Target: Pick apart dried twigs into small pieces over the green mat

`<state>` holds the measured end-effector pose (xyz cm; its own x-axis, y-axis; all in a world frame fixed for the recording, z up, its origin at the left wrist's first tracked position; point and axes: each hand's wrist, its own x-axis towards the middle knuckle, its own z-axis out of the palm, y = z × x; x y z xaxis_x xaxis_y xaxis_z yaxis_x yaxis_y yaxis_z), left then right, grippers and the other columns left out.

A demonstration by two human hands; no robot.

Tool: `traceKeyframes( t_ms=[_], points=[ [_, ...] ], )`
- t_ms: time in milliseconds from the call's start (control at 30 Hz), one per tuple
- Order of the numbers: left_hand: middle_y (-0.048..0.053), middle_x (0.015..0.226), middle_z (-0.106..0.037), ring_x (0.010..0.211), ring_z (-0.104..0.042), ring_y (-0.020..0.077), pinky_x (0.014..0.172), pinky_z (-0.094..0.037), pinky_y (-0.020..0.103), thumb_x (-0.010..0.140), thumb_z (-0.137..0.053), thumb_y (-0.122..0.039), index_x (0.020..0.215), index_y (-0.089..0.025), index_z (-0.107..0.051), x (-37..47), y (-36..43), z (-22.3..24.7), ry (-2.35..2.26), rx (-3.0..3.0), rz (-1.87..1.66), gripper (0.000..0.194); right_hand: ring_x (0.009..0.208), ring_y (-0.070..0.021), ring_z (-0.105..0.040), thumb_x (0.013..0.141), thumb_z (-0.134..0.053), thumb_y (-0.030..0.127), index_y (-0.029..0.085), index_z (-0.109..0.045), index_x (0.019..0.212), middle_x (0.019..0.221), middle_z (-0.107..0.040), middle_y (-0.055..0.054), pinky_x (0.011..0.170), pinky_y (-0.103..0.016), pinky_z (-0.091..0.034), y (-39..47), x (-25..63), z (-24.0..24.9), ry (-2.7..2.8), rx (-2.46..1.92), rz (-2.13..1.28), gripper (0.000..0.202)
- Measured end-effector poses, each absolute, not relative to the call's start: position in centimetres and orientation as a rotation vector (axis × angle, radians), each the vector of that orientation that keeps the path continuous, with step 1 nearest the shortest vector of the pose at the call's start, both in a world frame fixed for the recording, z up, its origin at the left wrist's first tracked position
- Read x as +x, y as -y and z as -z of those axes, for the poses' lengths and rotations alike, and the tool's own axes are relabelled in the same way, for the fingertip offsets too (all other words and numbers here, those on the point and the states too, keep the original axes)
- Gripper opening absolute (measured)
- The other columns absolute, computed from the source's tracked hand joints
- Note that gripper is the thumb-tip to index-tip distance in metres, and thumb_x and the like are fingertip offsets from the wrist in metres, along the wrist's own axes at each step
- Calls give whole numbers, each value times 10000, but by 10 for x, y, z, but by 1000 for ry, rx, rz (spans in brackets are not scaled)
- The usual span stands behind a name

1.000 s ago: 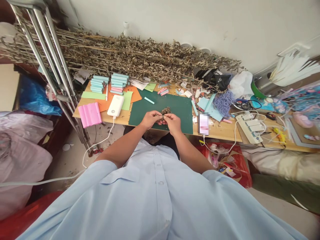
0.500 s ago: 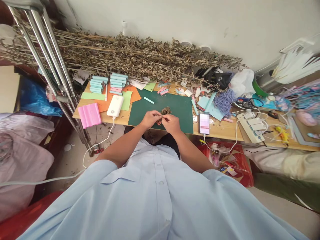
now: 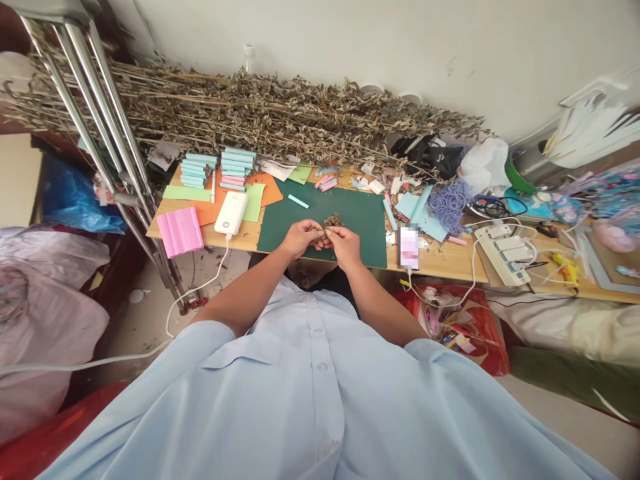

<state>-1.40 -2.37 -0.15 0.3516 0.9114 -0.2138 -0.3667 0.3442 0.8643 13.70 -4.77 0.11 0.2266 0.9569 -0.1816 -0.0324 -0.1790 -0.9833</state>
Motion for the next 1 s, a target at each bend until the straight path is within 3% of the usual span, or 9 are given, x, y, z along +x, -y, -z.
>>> traceKeyframes(
  t_ms=[400,633,833,1000],
  points=[
    [66,707,-750,605,-718,169,582,-596,283,695,-924,-325,1168,-49,-684,-13,23,8,-777,880,-942,599,641,-189,-687,791,-724,429,223,-768,840,669,-720,-3,664,-332,-597,51,147,-11,1217,-1490,-1035,216],
    [55,715,-747,616,-726,168,611,-609,285,741,-890,-334,1164,-64,-683,-12,23,12,-795,870,-959,543,980,-227,-708,834,-706,328,280,-805,1003,1082,-773,-45,984,-397,-560,51,158,-16,1648,-1370,-814,202],
    [72,720,-742,605,-724,178,575,-603,288,754,-875,-414,1087,-67,-679,-13,23,16,-732,899,-954,519,1023,-233,-693,894,-636,309,295,-804,964,1047,-775,-44,1014,-386,-534,51,159,-17,1788,-1375,-758,182],
    [72,725,-744,603,-720,175,562,-601,282,728,-894,-382,1046,-68,-702,-11,23,15,-749,913,-968,487,958,-233,-692,922,-592,283,280,-795,941,990,-775,-55,969,-377,-532,51,160,-17,1829,-1354,-633,203]
  ],
)
